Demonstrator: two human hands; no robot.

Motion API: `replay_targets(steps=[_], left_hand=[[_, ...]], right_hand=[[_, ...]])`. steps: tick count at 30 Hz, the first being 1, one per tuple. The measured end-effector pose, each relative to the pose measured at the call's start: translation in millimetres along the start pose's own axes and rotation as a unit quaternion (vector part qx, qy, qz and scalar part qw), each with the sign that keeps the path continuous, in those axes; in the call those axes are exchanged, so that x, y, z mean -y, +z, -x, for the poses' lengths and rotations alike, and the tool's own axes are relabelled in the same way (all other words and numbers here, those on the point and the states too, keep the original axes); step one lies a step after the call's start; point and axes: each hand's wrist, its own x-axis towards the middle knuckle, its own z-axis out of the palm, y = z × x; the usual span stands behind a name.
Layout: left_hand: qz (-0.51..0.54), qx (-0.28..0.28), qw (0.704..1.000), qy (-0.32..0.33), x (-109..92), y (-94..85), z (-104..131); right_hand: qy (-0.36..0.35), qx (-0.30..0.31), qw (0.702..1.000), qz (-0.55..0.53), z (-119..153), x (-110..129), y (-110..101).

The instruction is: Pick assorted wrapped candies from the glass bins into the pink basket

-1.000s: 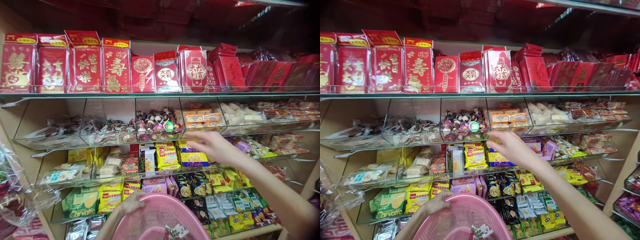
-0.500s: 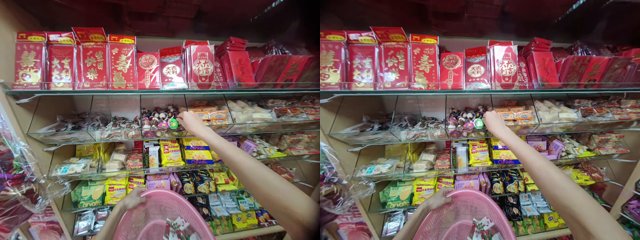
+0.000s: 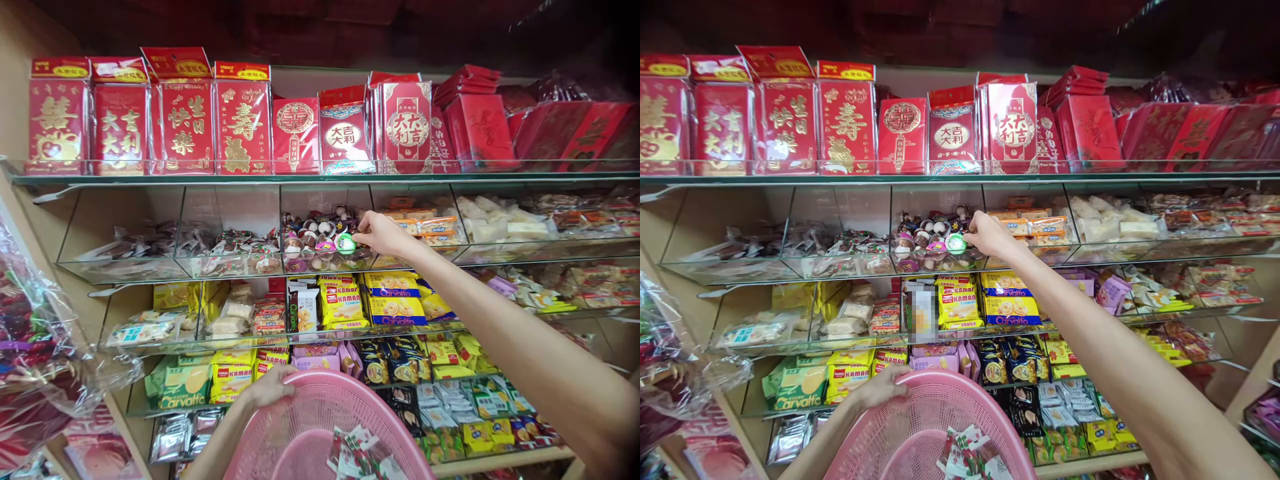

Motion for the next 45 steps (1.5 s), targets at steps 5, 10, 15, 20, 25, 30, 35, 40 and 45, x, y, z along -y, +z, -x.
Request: replay_targets(steps=[5,10,15,20,25,30,35,40,45], left_hand=[[0.004,-0.007,1.0,-0.013,-7.7,-0.2,3.2],[-0.007,0.0,1.0,-0.017,-8.0,-1.1,2.2],[-0.019,0.001,1.0,-0.02,0.4,-0.2,-2.4],[-0.001,0.008,0.999,-0.036,-3.8,4.7,-4.4],[0.005,0.024,1.0,-0.011,-5.6,7.3,-6.0],[0.008,0.012,1.0,-0.016,7.8,5.4,-7.1],[0.004,0.005,1.0,-0.015,15.5,3.3,-3.8],[0.017,0.01,1.0,-0.008,11.8,4.5,1.1],[0.004,0.004,1.0,-0.016,6.3,6.2,5.3]], right_hand=[[0.017,-0.059,0.997,-0.035,9.9,2.9,3.8],[-0.018,-0.134,0.991,-0.003,16.2,3.8,-3.1],[-0.06,-0.176,0.98,-0.071,52.6,9.3,-10.3],[-0.082,0.041,0.973,-0.21,142.1,31.6,50.4],[-0.134,0.301,0.912,-0.243,220.2,42.7,161.9],[-0.172,0.381,0.896,-0.151,243.6,40.0,218.9],[-0.165,0.42,0.885,-0.114,248.9,45.9,224.3],[-0.15,0.429,0.885,-0.098,249.8,52.0,215.5],[-0.181,0.311,0.925,-0.123,224.2,48.5,170.3]])
